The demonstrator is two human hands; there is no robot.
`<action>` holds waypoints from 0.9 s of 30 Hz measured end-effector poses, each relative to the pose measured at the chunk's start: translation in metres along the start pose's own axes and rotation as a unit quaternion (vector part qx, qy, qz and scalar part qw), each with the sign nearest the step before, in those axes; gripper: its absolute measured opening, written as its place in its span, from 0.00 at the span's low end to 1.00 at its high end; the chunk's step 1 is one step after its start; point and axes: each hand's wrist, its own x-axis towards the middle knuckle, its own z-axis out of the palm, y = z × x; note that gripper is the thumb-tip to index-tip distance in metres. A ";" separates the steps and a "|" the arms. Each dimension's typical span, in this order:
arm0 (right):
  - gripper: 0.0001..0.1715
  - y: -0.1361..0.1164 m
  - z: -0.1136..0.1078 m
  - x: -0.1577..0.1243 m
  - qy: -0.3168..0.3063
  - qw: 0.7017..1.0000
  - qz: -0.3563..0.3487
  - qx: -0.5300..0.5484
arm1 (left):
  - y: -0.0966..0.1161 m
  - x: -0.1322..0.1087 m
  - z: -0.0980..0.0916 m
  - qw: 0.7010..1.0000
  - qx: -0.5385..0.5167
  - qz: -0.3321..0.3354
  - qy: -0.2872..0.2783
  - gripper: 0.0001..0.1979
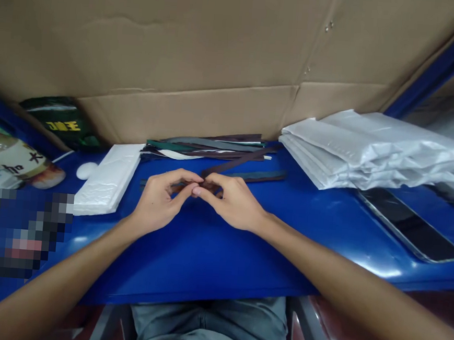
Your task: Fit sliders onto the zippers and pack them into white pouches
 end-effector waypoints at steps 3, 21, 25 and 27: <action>0.17 0.003 -0.003 0.000 -0.013 0.999 -0.004 0.045 | 0.002 -0.001 -0.001 1.000 -0.005 0.006 -0.002 0.09; 0.13 0.004 -0.017 0.006 -0.016 0.963 -0.206 -0.172 | 0.004 0.004 -0.015 0.991 0.117 0.052 -0.031 0.06; 0.12 0.031 -0.052 0.014 0.022 0.942 -0.173 -0.288 | -0.007 0.016 -0.041 0.985 0.120 0.033 0.118 0.06; 0.12 0.043 -0.072 0.016 0.046 0.941 -0.124 -0.310 | -0.014 0.022 -0.054 0.972 0.110 0.017 0.206 0.07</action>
